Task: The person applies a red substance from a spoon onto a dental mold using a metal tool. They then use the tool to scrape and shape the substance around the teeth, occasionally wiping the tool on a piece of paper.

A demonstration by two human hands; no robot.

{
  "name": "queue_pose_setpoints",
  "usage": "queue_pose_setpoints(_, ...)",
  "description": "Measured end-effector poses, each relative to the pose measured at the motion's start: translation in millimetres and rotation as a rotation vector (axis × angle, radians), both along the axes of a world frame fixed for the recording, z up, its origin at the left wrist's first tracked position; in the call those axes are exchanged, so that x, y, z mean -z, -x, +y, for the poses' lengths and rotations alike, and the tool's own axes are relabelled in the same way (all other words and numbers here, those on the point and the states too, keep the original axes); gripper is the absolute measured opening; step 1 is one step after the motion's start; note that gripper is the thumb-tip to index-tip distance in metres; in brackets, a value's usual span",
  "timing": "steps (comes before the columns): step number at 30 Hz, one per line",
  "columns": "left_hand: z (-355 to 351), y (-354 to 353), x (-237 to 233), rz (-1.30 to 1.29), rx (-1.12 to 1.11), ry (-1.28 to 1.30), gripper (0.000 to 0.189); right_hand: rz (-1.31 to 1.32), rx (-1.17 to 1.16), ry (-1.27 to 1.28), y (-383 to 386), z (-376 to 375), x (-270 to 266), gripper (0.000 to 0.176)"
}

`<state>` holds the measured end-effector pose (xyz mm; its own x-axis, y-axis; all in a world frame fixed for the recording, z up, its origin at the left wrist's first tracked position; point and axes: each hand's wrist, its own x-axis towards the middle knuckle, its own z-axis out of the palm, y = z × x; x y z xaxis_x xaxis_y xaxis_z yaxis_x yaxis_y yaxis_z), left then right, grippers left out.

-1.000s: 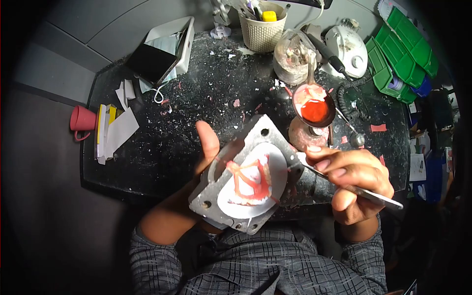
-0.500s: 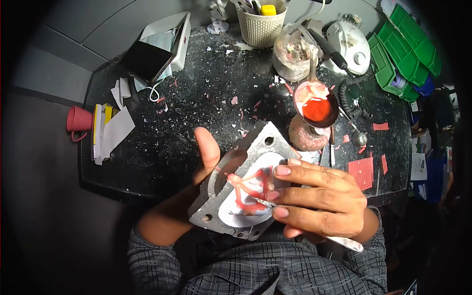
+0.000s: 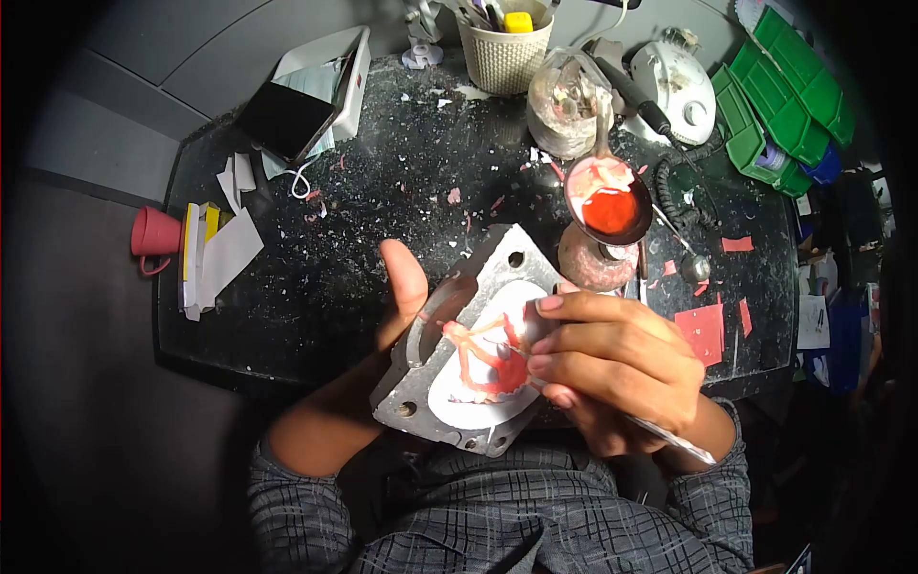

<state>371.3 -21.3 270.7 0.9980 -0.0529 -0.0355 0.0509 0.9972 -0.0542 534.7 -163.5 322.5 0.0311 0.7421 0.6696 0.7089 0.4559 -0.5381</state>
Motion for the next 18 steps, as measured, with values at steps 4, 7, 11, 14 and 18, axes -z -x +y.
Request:
queue_pose_setpoints(4,-2,-3,-7,0.056,-0.004,0.019,0.131,0.004,-0.013,0.030,-2,-2,-6,0.022)
queue_pose_setpoints(7,2,-3,-2,0.127,0.004,-0.146,0.130,0.038,0.011,0.043,-7,-10,-12,0.021)
queue_pose_setpoints(11,2,-4,-12,0.234,-0.004,-0.311,0.128,0.070,0.035,-0.064,-12,-11,-13,0.022)
queue_pose_setpoints(14,4,-3,-6,0.197,-0.013,-0.240,0.125,0.004,0.014,0.019,-8,-6,-9,0.023)
queue_pose_setpoints(18,1,-2,4,0.003,-0.062,0.041,0.126,-0.020,0.011,-0.001,-3,1,-1,0.023)
